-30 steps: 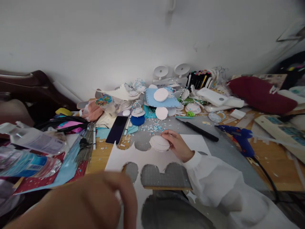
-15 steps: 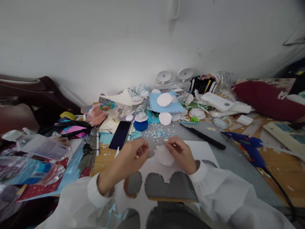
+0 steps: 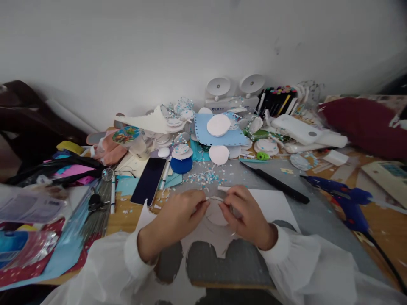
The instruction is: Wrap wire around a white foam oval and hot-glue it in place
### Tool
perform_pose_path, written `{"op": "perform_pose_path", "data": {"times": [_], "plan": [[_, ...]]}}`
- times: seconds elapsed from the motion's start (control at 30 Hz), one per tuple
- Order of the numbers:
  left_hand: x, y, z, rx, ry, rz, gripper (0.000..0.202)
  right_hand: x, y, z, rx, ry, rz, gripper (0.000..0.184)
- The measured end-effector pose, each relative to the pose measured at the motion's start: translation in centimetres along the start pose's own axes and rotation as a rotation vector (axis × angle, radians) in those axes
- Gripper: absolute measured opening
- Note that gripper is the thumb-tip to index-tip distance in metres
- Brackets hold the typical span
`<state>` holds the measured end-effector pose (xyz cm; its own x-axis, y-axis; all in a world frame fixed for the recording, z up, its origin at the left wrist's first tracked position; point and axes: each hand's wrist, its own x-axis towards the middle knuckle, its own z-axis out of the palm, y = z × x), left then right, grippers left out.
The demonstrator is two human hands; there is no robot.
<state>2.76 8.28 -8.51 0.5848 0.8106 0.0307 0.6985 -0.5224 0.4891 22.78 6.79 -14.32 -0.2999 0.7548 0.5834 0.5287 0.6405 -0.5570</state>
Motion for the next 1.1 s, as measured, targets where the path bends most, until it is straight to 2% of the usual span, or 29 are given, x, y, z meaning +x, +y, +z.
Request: {"op": "perform_pose_path", "data": {"times": [0.17, 0.63, 0.8, 0.93, 1.1], "plan": [[0.4, -1.2, 1.1, 0.098, -0.027, 0.045, 0.024, 0.0, 1.2, -0.1, -0.161, -0.141, -0.048, 0.029], [0.1, -1.4, 3.4, 0.031, -0.044, 0.05, 0.028, 0.2, 1.2, -0.4, -0.287, -0.123, -0.045, 0.034], [0.0, -1.1, 3.6, 0.022, 0.024, 0.081, 0.024, 0.4, 1.2, -0.1, -0.227, -0.066, -0.025, 0.036], [0.0, -1.1, 3.7, 0.012, 0.046, 0.055, 0.023, 0.3, 1.2, 0.0, -0.194, -0.069, -0.02, 0.035], [-0.1, -1.5, 3.8, 0.057, 0.172, 0.034, 0.024, 0.2, 1.3, -0.2, -0.144, -0.046, 0.002, 0.035]]}}
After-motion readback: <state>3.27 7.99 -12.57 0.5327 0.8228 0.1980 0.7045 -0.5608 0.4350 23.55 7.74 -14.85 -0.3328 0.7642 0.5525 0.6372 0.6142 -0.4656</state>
